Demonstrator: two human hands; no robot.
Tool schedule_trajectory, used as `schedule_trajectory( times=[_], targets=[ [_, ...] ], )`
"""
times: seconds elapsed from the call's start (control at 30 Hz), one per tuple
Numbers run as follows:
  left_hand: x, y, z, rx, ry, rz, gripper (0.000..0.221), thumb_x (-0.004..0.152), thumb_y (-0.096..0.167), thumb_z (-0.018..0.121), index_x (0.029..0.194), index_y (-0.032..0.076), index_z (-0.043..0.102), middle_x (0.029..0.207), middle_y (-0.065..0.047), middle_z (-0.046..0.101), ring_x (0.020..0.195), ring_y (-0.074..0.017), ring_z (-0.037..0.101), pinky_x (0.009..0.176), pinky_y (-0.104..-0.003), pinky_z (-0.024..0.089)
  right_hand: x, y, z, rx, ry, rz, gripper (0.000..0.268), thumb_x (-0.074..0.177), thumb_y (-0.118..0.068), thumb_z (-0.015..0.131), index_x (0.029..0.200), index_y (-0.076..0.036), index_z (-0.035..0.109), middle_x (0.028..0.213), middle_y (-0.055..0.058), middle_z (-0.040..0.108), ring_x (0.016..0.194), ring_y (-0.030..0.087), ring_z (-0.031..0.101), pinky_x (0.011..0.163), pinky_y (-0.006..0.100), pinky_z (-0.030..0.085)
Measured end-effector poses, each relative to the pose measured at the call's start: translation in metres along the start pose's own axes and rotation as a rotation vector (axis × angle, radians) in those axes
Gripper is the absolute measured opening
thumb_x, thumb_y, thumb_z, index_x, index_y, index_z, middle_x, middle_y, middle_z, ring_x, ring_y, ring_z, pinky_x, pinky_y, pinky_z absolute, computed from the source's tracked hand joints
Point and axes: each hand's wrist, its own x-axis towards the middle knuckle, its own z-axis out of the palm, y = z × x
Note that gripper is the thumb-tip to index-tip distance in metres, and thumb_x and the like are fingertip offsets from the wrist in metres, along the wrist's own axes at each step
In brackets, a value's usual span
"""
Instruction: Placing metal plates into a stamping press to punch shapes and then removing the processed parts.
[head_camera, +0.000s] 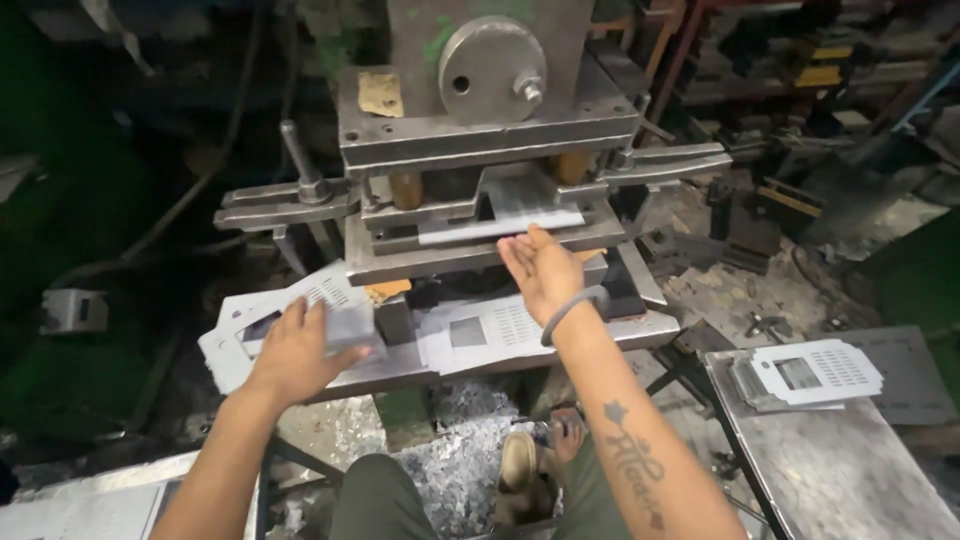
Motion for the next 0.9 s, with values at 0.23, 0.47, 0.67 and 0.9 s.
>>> schedule_trajectory(
  times=[0.23,0.47,0.67,0.9],
  targets=[
    [-0.019,0.010,0.015,0.337,-0.229,-0.138,0.117,0.089,0.059,0.069,0.160,-0.002,0.000,0.168,-0.027,-0.003,0.158,-0.0375,-0.001,0.126,-0.049,0.009,0.012,0.013,0.024,-0.463,-0.128,-0.026,0.015,0.099,-0.014,0.053,0.103,-0.002,0.062,0.082,0.013,0.071,0.060,0.020,0.066,0.049,0.031,0.051],
    [-0.020,0.010,0.023,0.340,-0.194,-0.151,0.114,0.089,0.055,0.070,0.160,-0.001,-0.001,0.168,-0.027,-0.004,0.158,-0.0376,-0.001,0.126,-0.050,0.007,0.079,-0.001,0.050,-0.769,-0.070,-0.059,0.017,0.093,-0.004,0.047,0.091,0.007,0.060,0.077,0.018,0.071,0.049,0.020,0.056,0.036,0.034,0.036],
    [-0.022,0.015,0.016,0.380,-0.220,-0.140,0.114,0.090,0.055,0.069,0.160,-0.003,-0.001,0.168,-0.029,-0.004,0.158,-0.0386,-0.001,0.126,-0.050,0.009,0.076,-0.020,0.051,-0.451,0.070,0.144,0.014,0.092,-0.007,0.045,0.089,0.000,0.056,0.075,0.014,0.063,0.048,0.016,0.049,0.037,0.029,0.029],
    [-0.017,0.015,0.017,0.378,-0.255,-0.156,0.111,0.092,0.053,0.066,0.160,-0.004,-0.001,0.167,-0.029,-0.004,0.157,-0.0391,-0.002,0.126,-0.051,0.008,0.094,-0.008,0.046,-0.600,0.009,0.205,0.016,0.089,-0.002,0.042,0.091,0.003,0.058,0.076,0.012,0.062,0.048,0.015,0.047,0.035,0.030,0.028]
  ],
)
